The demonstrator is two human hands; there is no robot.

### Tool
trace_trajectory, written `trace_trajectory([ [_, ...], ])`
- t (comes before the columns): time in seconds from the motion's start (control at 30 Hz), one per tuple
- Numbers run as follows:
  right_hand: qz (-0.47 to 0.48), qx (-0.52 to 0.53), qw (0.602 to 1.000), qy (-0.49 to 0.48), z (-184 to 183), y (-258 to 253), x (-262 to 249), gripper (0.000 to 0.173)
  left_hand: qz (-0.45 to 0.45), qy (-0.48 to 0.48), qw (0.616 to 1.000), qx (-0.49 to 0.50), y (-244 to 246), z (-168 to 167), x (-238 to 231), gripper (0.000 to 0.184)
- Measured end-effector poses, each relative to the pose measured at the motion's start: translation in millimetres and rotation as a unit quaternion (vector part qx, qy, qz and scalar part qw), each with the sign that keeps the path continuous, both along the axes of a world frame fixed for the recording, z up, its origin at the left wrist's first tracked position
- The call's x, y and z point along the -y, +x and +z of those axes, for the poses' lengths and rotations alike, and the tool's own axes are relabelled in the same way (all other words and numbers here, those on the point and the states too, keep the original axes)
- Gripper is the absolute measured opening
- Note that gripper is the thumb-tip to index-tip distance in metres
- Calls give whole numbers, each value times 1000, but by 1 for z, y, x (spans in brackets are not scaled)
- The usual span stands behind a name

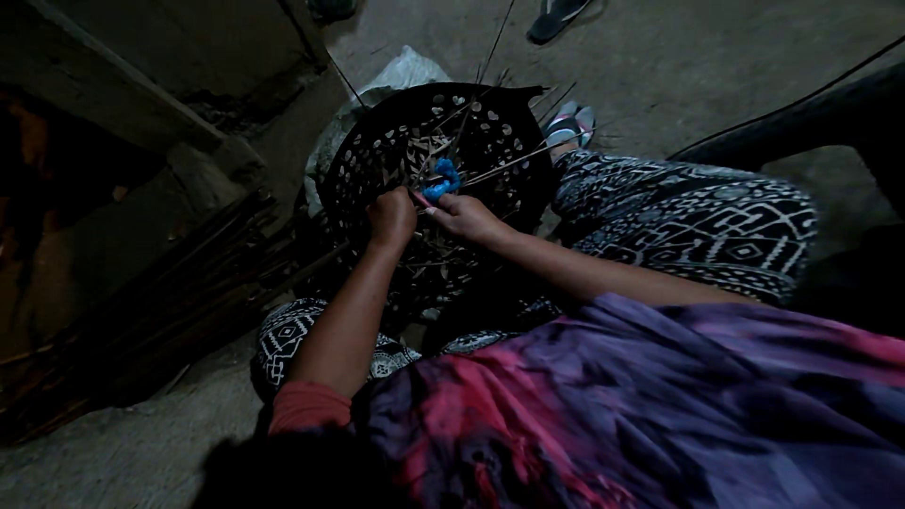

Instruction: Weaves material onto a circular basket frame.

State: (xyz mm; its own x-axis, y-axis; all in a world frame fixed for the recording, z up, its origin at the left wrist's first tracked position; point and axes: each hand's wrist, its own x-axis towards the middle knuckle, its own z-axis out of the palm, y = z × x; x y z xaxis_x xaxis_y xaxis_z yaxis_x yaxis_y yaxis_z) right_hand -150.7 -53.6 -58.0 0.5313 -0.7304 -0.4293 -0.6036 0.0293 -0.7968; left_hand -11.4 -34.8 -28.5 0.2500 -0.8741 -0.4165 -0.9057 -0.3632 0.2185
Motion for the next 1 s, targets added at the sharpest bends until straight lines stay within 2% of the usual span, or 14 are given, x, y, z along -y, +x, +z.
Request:
trace_trajectory([
  [0.2, 4, -1, 1000, 8, 3, 1, -2, 38, 1, -1, 1000, 1, 1, -1, -1, 27],
  [0.57, 22, -102, 993, -60, 2, 0, 15, 40, -12, -3, 1000, -12, 1, 2, -1, 36],
  [0.73, -108, -144, 982, -57, -9, -27, 54, 47, -21, -15, 1000, -12, 4, -1, -4, 36],
  [0.8, -157, -95, 982, -39, -12, -34, 58, 44, -19, -23, 999, -21, 7, -2, -4, 36],
  [0.87, -177, 7, 984, 7, -12, -31, 49, 40, -16, -24, 999, -26, 8, -5, -4, 35],
  [0.93, -199, 100, 968, 114, -4, -16, 31, 32, -14, -22, 999, -32, 7, -4, -3, 35],
  [1.0, -217, 170, 935, 223, 3, -5, 19, 27, -21, -28, 998, -54, 6, -3, -3, 35],
])
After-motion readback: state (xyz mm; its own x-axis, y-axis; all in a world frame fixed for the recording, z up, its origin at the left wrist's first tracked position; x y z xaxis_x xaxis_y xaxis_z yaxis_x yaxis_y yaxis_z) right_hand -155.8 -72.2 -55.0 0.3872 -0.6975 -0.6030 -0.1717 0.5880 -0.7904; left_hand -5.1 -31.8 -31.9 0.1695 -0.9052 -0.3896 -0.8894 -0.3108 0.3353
